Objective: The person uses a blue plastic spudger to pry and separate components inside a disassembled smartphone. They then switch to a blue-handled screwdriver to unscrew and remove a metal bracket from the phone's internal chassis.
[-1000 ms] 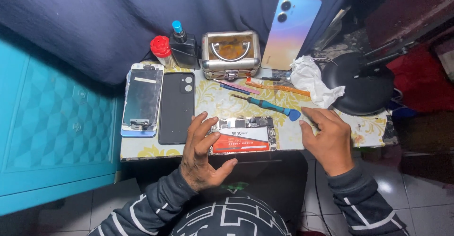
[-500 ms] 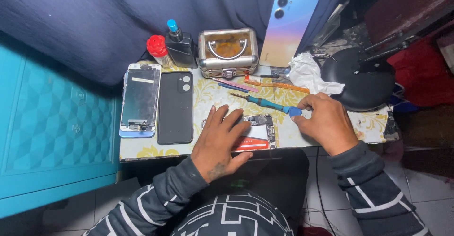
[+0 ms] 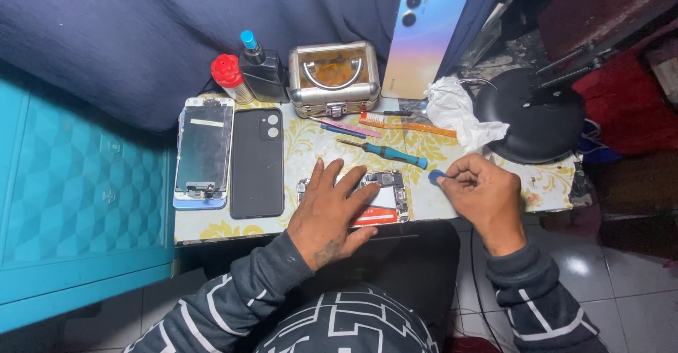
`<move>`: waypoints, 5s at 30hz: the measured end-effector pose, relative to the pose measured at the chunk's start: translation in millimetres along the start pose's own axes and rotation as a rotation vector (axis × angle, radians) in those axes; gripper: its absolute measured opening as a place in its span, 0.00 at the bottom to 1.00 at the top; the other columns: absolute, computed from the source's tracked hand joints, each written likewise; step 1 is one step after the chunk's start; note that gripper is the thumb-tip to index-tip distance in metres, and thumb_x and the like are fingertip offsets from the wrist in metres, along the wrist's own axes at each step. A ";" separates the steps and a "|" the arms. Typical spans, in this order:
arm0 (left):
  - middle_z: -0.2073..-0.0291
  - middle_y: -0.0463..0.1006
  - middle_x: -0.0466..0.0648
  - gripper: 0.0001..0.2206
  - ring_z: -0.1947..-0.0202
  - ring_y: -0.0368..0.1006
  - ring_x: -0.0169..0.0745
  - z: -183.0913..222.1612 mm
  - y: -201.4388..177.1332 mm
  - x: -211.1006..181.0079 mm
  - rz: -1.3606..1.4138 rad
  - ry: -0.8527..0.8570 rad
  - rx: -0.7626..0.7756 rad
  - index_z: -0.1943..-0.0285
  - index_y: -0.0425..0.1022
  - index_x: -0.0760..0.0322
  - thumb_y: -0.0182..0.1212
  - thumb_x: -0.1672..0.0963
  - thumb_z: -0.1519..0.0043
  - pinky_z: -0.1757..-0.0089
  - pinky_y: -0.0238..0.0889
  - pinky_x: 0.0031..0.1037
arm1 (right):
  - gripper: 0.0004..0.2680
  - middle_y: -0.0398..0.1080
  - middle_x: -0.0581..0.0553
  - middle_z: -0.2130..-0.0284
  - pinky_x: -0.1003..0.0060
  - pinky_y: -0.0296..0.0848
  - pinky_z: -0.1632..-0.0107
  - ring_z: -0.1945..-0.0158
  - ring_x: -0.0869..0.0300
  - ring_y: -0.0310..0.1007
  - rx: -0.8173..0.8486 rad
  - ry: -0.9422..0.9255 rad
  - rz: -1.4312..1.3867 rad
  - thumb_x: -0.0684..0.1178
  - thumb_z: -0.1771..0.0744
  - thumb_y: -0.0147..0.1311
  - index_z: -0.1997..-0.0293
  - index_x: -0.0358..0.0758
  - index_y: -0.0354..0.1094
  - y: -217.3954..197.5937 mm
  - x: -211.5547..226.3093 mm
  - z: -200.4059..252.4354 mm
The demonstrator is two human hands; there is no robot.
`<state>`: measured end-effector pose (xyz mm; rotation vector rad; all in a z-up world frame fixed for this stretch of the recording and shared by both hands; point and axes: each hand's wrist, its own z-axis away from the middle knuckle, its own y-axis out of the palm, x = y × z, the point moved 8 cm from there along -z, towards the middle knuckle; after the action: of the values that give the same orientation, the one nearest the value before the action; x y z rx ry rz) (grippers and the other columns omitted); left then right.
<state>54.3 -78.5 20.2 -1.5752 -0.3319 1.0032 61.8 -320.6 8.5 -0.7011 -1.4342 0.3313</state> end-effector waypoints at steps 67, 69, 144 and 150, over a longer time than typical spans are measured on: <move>0.40 0.67 0.65 0.30 0.43 0.60 0.67 -9.2 -3.9 -5.0 0.062 0.019 -0.042 0.34 0.70 0.56 0.71 0.49 0.46 0.45 0.47 0.56 | 0.12 0.67 0.34 0.86 0.73 0.62 0.88 0.90 0.62 0.64 0.318 0.438 -0.419 0.28 0.40 0.51 0.53 0.21 0.69 70.9 10.2 4.2; 0.40 0.67 0.65 0.30 0.43 0.60 0.67 -9.5 -2.7 -4.2 0.065 0.013 -0.039 0.34 0.70 0.56 0.71 0.49 0.46 0.45 0.47 0.56 | 0.12 0.67 0.34 0.87 0.73 0.61 0.88 0.90 0.63 0.64 0.318 0.448 -0.415 0.28 0.40 0.51 0.54 0.21 0.69 71.0 9.5 3.6; 0.35 0.60 0.66 0.21 0.30 0.44 0.88 34.6 -10.0 -38.2 0.477 0.006 -0.422 0.49 0.72 0.69 0.63 0.49 0.44 0.38 0.38 0.73 | 0.12 0.76 0.50 0.68 0.73 0.72 0.59 0.67 0.68 0.71 -0.093 -0.322 -0.185 0.36 0.36 0.59 0.48 0.41 0.78 92.7 79.0 -21.5; 0.39 0.63 0.66 0.18 0.32 0.50 0.85 38.1 -15.2 -39.6 0.457 0.086 -0.476 0.52 0.70 0.67 0.64 0.52 0.45 0.38 0.46 0.67 | 0.10 0.77 0.47 0.67 0.72 0.74 0.60 0.66 0.65 0.74 -0.100 -0.376 -0.204 0.37 0.35 0.61 0.50 0.39 0.78 99.0 83.1 -28.8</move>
<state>7.2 -76.4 52.3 -2.1836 -0.1557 1.2599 120.6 -202.1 13.0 -0.5848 -1.8751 0.2404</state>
